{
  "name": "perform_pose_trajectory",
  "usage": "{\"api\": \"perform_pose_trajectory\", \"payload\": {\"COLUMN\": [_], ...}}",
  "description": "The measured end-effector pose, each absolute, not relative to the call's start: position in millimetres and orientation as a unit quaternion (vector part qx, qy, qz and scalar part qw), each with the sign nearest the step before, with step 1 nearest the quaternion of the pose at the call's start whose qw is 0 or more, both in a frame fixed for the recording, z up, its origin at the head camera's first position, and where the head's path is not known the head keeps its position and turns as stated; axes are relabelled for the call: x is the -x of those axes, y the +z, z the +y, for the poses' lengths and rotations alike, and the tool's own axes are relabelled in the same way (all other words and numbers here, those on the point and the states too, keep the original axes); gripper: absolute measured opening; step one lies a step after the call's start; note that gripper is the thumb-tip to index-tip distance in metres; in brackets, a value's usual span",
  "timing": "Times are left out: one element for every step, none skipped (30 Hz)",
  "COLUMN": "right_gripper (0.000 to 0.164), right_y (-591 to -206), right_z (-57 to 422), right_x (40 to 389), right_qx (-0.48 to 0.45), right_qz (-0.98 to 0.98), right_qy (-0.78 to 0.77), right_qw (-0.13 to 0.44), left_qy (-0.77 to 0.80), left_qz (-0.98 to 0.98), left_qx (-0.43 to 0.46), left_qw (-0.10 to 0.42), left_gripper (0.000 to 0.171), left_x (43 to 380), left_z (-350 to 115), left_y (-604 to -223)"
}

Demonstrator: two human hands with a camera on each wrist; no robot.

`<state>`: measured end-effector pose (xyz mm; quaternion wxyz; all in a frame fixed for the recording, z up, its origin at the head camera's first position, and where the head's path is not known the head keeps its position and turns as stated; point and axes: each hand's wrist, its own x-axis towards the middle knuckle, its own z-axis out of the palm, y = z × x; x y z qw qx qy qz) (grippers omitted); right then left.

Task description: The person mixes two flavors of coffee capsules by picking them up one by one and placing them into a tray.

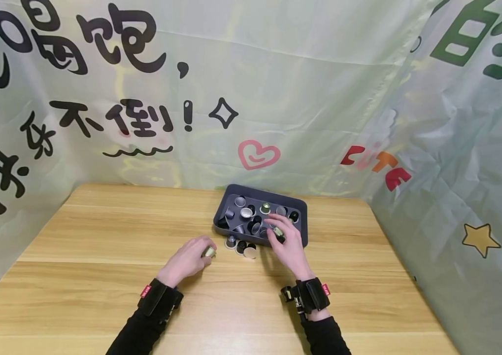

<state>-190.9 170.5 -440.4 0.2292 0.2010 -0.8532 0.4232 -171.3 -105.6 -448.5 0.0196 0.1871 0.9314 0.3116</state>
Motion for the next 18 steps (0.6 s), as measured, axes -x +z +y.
{"api": "perform_pose_trajectory", "payload": {"right_gripper": [0.026,0.026,0.026,0.026,0.025,0.025,0.025,0.024,0.024,0.024,0.024,0.023,0.024,0.023,0.024,0.024,0.024,0.024], "right_y": [-440.7,-440.6,-440.7,-441.0,-441.0,-440.9,-440.8,-440.6,-440.9,-440.9,-440.7,-440.6,-440.6,-440.4,-440.4,-440.2,-440.2,-440.2], "right_z": [170.5,170.4,170.5,170.7,170.8,171.0,171.1,171.2,171.4,171.5,171.4,171.4,171.4,171.3,171.2,171.1,171.0,171.0], "right_x": [191.0,190.9,190.8,190.7,190.5,190.3,189.9,189.6,189.7,189.6,189.5,189.4,189.5,189.6,189.7,189.7,189.8,190.0], "right_qx": [-0.202,-0.203,-0.203,-0.202,-0.203,-0.202,-0.202,-0.2,-0.2,-0.2,-0.2,-0.2,-0.201,-0.201,-0.201,-0.201,-0.201,-0.201], "right_qz": [-0.854,-0.854,-0.856,-0.857,-0.857,-0.858,-0.859,-0.859,-0.86,-0.86,-0.86,-0.86,-0.859,-0.859,-0.859,-0.859,-0.858,-0.858], "right_qy": [0.422,0.42,0.419,0.418,0.419,0.42,0.421,0.422,0.423,0.424,0.424,0.424,0.424,0.424,0.424,0.426,0.426,0.427], "right_qw": [0.229,0.229,0.227,0.224,0.22,0.215,0.211,0.207,0.205,0.203,0.203,0.203,0.204,0.204,0.204,0.204,0.203,0.203], "left_qy": [0.315,0.318,0.32,0.321,0.323,0.323,0.325,0.326,0.327,0.329,0.332,0.334,0.336,0.338,0.339,0.342,0.342,0.343], "left_qz": [0.93,0.929,0.929,0.928,0.927,0.927,0.927,0.926,0.926,0.926,0.925,0.925,0.924,0.924,0.924,0.923,0.924,0.923], "left_qx": [-0.186,-0.187,-0.187,-0.188,-0.188,-0.189,-0.189,-0.188,-0.187,-0.186,-0.184,-0.182,-0.181,-0.178,-0.176,-0.174,-0.173,-0.173], "left_qw": [0.021,0.02,0.02,0.018,0.017,0.016,0.016,0.016,0.016,0.017,0.017,0.017,0.016,0.016,0.016,0.016,0.015,0.015], "left_gripper": [0.024,0.024,0.024,0.024,0.024,0.024,0.023,0.023,0.023,0.023,0.023,0.024,0.024,0.024,0.024,0.024,0.024,0.022], "left_x": [171.4,171.6,171.8,171.8,171.8,171.9,172.1,172.0,172.1,172.0,172.0,172.0,172.1,172.2,172.5,172.7,173.3,174.1], "left_z": [-105.6,-105.7,-105.8,-105.8,-106.0,-106.2,-106.2,-106.4,-106.6,-106.7,-106.8,-106.8,-106.9,-106.8,-106.6,-106.5,-106.4,-106.2], "left_y": [-448.7,-448.8,-449.1,-449.0,-448.9,-449.0,-449.1,-449.0,-449.2,-449.0,-448.8,-448.8,-448.5,-448.6,-448.4,-448.2,-448.3,-448.2]}}
